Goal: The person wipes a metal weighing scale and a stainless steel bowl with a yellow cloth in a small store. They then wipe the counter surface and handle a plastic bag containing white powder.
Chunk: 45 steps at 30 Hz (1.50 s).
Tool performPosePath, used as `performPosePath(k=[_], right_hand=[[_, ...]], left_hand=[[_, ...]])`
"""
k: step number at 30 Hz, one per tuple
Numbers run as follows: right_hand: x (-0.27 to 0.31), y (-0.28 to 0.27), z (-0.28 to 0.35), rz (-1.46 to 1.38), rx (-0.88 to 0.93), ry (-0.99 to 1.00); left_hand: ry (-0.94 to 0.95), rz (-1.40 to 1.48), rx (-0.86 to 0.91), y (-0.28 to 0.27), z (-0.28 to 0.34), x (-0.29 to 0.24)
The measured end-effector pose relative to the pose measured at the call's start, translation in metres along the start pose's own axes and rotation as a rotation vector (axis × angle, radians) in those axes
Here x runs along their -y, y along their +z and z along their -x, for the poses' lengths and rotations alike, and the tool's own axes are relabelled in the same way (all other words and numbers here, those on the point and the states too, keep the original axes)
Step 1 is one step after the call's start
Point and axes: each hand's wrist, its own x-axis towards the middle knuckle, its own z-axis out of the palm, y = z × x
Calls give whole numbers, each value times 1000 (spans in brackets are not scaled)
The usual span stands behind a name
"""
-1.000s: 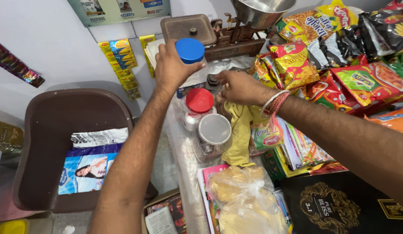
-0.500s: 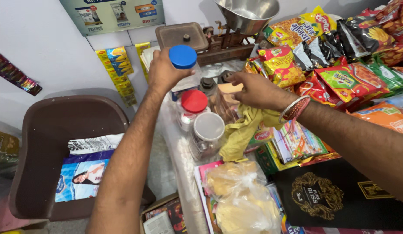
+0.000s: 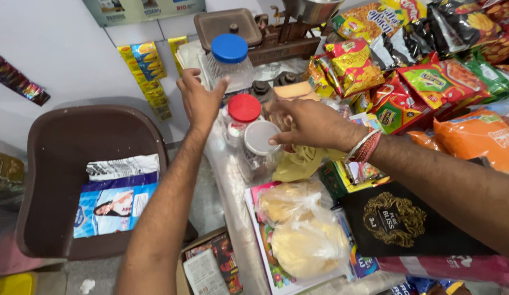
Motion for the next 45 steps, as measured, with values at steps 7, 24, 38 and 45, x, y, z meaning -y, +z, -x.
performPosePath(k=[7,24,38,45], right_hand=[[28,15,-4,137,121,-54],[28,14,-6,135,189,-104],[34,18,-3,242,238,6],[25,14,-8,78,143,-375]], left_hand=[[282,-8,354,-16,34,-17],[249,-278,591,-11,32,-26],[222,-190,582,-17,37,-21],[250,-147,551,-12,38,-15]])
